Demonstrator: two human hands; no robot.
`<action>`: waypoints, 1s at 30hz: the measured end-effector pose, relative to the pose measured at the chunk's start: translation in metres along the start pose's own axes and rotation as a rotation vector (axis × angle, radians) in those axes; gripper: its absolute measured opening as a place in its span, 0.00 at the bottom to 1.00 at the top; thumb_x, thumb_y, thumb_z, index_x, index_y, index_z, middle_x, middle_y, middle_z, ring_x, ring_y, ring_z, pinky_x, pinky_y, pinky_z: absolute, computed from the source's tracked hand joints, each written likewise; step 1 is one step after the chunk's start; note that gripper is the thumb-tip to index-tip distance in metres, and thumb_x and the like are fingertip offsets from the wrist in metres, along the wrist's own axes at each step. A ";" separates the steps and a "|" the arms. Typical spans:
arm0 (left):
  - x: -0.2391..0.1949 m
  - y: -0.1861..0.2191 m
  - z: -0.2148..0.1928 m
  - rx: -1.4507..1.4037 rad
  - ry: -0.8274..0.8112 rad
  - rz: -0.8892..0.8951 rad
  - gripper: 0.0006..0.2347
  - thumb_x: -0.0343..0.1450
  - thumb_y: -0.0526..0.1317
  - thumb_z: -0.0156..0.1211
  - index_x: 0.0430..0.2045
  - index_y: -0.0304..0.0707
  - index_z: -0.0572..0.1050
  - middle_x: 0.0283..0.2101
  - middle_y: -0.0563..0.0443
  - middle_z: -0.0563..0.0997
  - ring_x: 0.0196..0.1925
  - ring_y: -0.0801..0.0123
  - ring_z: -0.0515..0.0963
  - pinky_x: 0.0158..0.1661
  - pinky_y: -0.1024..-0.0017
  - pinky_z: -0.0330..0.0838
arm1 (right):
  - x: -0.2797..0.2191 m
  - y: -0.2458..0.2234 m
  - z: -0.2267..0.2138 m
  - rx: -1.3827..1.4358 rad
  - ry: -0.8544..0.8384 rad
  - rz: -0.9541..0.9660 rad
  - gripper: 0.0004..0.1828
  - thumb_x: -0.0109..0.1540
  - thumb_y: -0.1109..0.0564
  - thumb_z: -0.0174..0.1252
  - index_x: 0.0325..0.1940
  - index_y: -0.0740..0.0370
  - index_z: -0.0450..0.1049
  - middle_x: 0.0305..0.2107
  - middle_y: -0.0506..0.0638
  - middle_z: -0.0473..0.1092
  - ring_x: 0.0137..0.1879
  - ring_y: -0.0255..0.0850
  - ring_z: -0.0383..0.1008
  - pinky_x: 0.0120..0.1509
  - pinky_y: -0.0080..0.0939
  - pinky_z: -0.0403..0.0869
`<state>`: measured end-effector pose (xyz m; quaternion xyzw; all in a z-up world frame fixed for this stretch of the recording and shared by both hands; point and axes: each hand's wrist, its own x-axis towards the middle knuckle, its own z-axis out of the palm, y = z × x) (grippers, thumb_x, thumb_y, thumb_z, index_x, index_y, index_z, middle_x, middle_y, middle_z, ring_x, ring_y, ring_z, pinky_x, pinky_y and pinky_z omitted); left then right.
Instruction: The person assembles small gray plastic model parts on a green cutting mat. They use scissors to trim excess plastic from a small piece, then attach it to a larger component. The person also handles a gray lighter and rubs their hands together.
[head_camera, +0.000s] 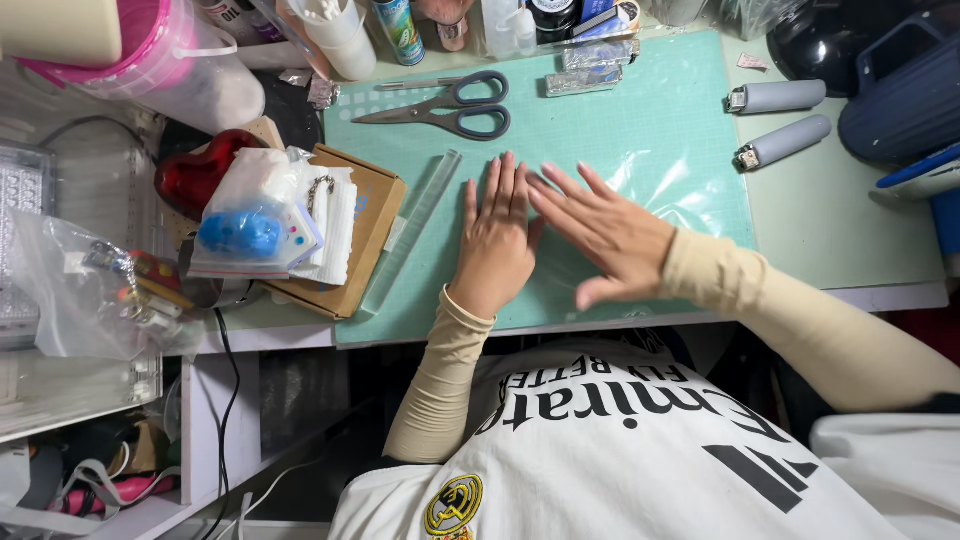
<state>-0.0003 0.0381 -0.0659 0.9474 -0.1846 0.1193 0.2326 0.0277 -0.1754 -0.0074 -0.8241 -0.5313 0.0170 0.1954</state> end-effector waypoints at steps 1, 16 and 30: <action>0.000 -0.001 -0.003 -0.031 0.034 0.016 0.28 0.77 0.44 0.51 0.71 0.26 0.54 0.75 0.31 0.55 0.79 0.46 0.53 0.74 0.44 0.42 | -0.005 -0.009 -0.007 0.053 -0.032 -0.010 0.65 0.60 0.13 0.20 0.80 0.70 0.35 0.78 0.65 0.37 0.84 0.57 0.31 0.84 0.63 0.33; 0.009 0.011 -0.041 -0.463 0.477 -0.102 0.14 0.82 0.36 0.45 0.60 0.30 0.72 0.69 0.40 0.70 0.78 0.43 0.61 0.75 0.52 0.55 | 0.037 0.023 0.000 -0.331 0.038 0.202 0.61 0.61 0.15 0.30 0.80 0.66 0.42 0.77 0.59 0.41 0.84 0.52 0.33 0.82 0.63 0.31; 0.009 0.014 -0.050 -0.539 0.570 -0.093 0.12 0.82 0.35 0.44 0.52 0.32 0.76 0.63 0.43 0.76 0.75 0.47 0.66 0.73 0.54 0.60 | 0.007 0.051 -0.013 -0.209 -0.069 0.136 0.59 0.62 0.19 0.32 0.79 0.69 0.40 0.76 0.64 0.42 0.83 0.53 0.35 0.83 0.63 0.35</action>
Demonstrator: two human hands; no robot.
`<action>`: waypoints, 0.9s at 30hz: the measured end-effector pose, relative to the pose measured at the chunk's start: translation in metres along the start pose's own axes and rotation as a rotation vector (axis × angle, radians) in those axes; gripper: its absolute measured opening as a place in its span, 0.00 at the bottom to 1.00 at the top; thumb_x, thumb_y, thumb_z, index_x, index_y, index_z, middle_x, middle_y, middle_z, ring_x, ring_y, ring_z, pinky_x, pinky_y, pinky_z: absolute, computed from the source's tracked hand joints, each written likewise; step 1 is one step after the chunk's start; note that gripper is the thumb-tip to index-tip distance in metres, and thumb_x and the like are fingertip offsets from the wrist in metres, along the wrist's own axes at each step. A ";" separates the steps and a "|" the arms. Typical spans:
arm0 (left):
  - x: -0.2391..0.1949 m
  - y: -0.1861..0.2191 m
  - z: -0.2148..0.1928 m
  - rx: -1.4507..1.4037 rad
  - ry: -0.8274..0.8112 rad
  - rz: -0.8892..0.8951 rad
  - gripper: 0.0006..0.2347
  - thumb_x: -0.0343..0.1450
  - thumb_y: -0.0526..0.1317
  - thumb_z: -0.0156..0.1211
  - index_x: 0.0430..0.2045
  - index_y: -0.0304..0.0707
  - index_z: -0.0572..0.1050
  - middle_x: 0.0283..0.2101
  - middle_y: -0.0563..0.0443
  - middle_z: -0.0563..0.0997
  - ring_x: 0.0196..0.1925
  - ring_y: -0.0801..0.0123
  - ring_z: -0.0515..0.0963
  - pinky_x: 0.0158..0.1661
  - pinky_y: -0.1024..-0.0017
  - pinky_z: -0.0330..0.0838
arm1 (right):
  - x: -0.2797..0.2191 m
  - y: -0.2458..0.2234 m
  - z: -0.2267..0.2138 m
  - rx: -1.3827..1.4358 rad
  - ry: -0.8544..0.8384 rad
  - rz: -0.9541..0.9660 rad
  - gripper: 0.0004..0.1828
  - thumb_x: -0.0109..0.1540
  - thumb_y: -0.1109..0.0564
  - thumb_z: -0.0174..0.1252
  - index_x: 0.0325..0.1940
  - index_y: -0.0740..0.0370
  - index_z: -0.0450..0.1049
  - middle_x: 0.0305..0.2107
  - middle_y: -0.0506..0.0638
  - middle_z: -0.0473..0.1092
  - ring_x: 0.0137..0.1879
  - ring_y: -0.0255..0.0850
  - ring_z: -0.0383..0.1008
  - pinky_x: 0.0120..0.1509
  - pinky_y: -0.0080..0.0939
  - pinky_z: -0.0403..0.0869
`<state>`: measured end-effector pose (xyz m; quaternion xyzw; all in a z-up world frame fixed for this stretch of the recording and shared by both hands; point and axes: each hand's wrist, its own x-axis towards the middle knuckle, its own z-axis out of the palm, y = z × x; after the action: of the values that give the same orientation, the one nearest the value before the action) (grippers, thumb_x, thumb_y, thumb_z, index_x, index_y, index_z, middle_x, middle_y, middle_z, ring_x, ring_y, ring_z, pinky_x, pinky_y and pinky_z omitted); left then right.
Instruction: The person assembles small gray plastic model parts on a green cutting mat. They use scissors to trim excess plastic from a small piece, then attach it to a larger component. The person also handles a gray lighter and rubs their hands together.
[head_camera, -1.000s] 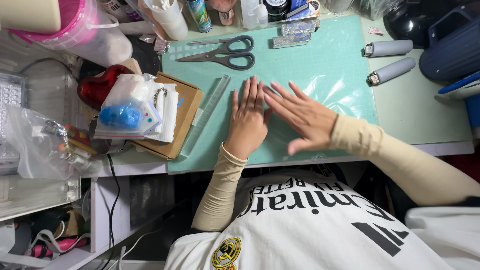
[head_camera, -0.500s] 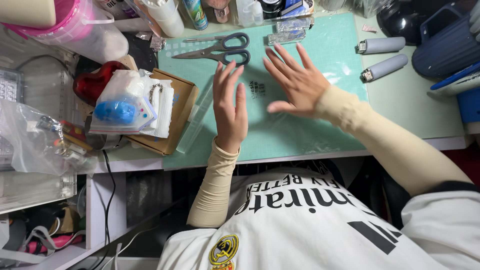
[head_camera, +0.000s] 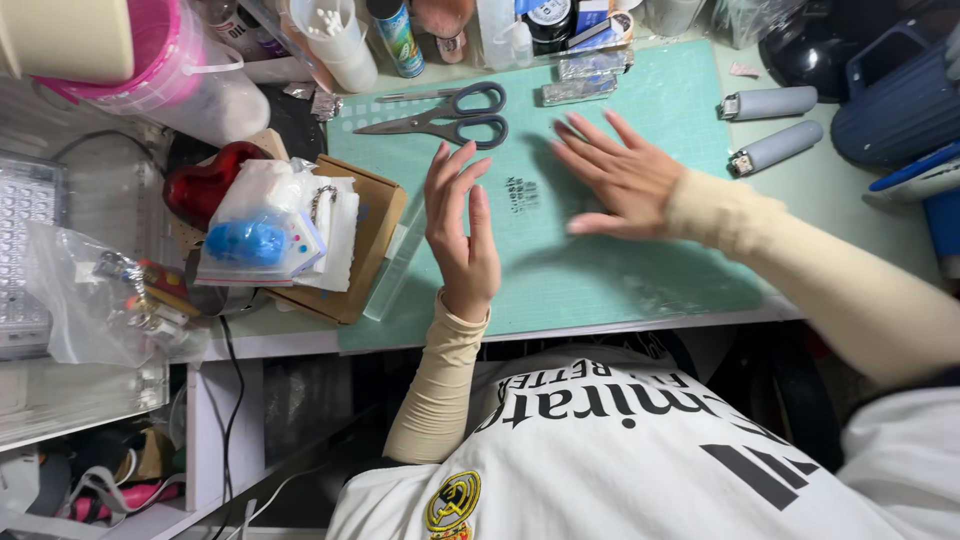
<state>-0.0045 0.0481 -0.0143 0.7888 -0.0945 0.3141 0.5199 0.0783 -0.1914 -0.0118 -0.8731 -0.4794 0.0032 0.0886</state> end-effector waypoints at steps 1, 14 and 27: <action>0.000 0.001 0.001 0.005 -0.001 0.011 0.12 0.82 0.35 0.44 0.51 0.32 0.77 0.63 0.43 0.76 0.75 0.47 0.66 0.73 0.54 0.60 | 0.017 -0.002 0.004 -0.042 0.019 -0.016 0.59 0.62 0.18 0.32 0.79 0.68 0.41 0.76 0.63 0.42 0.84 0.52 0.35 0.83 0.62 0.36; -0.001 -0.006 0.001 -0.022 -0.176 -0.039 0.10 0.80 0.35 0.49 0.50 0.32 0.76 0.57 0.43 0.80 0.69 0.50 0.74 0.69 0.57 0.65 | -0.004 0.006 -0.001 0.276 -0.096 -0.073 0.57 0.65 0.22 0.31 0.79 0.73 0.39 0.76 0.68 0.37 0.82 0.59 0.31 0.81 0.60 0.35; -0.004 0.001 -0.018 -0.294 -0.100 -0.038 0.20 0.83 0.47 0.39 0.51 0.27 0.75 0.57 0.40 0.80 0.70 0.49 0.71 0.73 0.54 0.58 | -0.008 -0.046 0.006 0.416 -0.141 -0.298 0.53 0.68 0.26 0.33 0.79 0.73 0.39 0.76 0.73 0.40 0.82 0.58 0.33 0.81 0.63 0.35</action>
<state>-0.0148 0.0630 -0.0111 0.7203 -0.1504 0.2474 0.6304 0.0353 -0.1733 -0.0106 -0.7535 -0.5968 0.1492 0.2321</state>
